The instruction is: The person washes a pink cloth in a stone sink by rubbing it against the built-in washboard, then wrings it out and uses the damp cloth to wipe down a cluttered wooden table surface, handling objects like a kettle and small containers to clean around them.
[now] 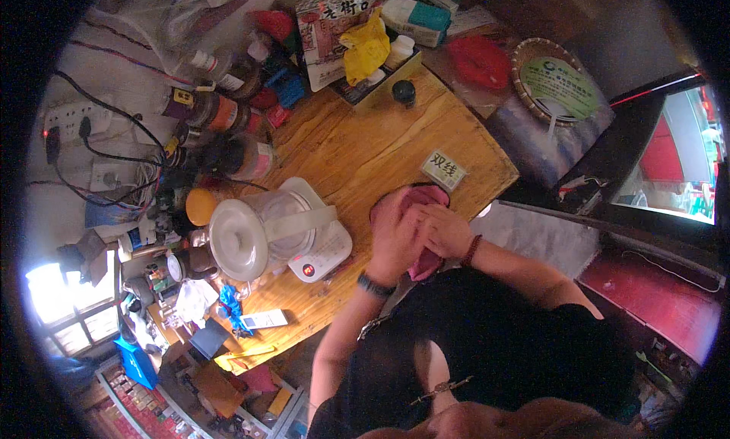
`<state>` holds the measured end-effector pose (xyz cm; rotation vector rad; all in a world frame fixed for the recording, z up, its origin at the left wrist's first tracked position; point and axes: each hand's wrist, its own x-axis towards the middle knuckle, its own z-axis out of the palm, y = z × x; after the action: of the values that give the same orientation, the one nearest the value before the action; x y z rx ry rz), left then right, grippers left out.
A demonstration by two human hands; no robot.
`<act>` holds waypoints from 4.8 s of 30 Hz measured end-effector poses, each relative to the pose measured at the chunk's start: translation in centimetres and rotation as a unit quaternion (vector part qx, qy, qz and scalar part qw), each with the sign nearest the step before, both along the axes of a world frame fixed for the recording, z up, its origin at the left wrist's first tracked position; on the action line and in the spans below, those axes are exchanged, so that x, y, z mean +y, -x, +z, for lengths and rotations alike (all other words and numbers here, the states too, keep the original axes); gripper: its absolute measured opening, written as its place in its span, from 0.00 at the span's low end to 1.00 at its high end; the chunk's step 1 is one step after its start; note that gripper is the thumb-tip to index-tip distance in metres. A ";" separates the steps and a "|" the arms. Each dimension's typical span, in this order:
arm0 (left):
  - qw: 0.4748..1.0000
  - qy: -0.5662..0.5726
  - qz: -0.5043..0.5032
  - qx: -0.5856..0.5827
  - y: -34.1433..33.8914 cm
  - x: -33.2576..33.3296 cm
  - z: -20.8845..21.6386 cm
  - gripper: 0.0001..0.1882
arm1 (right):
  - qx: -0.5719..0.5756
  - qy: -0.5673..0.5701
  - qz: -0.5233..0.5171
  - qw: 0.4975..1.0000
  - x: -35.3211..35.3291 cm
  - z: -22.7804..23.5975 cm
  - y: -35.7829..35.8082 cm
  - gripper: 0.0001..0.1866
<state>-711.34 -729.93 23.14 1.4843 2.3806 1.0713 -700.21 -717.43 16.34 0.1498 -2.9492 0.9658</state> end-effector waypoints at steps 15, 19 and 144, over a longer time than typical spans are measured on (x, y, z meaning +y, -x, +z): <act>0.984 0.142 -0.052 0.095 3.9 11.9 -2.5 0.35 | 0.092 0.014 -0.052 0.994 5.7 -1.3 -4.5 0.21; 0.995 0.055 0.056 0.057 5.1 13.5 -1.8 0.32 | 0.110 0.008 -0.085 0.990 7.1 -1.2 -4.3 0.20; 0.814 -0.023 0.569 -0.119 3.3 -20.3 -8.3 0.21 | 0.034 -0.177 0.053 0.982 -2.1 -1.8 22.4 0.22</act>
<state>-714.64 -750.19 14.88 -0.2918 2.9718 1.3297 -722.57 -719.49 14.55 0.3453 -3.0453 0.4225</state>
